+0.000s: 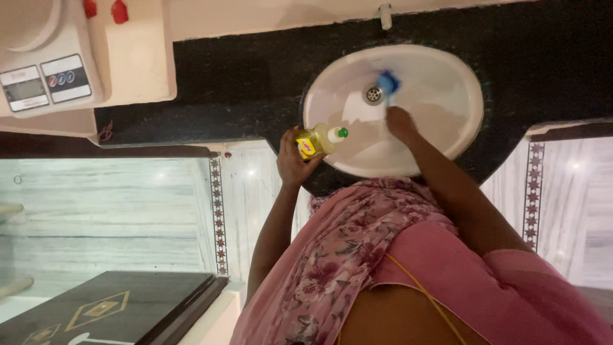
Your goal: The person scrubs a white bathroom sink using a blue brush and liquid soap. They hold the soap bottle in one hand and scrub the basin with the other, repeatedly applying soap and cleaning the surface.
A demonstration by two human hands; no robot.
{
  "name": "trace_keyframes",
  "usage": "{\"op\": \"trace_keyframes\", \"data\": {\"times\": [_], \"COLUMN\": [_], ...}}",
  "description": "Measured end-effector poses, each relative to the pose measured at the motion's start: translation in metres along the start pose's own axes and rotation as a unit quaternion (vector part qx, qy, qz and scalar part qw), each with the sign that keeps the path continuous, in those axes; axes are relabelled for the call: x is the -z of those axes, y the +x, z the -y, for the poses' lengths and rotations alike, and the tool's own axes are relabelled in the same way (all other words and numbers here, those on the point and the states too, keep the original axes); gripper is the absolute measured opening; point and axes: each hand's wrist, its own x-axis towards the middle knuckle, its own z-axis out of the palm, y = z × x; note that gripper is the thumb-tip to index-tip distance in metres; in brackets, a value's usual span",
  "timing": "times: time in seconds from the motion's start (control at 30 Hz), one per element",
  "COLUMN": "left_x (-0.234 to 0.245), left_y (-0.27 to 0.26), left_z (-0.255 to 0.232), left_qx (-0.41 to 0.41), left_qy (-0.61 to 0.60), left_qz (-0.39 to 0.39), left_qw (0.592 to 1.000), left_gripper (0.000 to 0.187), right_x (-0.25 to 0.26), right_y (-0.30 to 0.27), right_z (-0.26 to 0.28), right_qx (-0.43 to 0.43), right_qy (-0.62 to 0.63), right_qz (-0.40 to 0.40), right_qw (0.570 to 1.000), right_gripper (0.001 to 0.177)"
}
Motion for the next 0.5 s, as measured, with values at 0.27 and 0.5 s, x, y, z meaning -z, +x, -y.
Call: {"op": "trace_keyframes", "data": {"times": [0.27,0.5], "left_x": [-0.003,0.0], "left_y": [-0.002,-0.001], "left_z": [0.002,-0.004], "left_qx": [-0.004,-0.005], "left_qy": [0.004,0.01], "left_qz": [-0.008,-0.001], "left_qw": [1.0,1.0], "left_gripper": [0.098,0.098], "right_x": [-0.028,0.035], "right_y": [0.007,0.014], "right_z": [0.09,0.014], "right_qx": [0.008,-0.195], "right_qy": [0.146,-0.027], "right_qz": [0.195,0.15], "right_qw": [0.97,0.969], "right_gripper": [0.026,0.028]}}
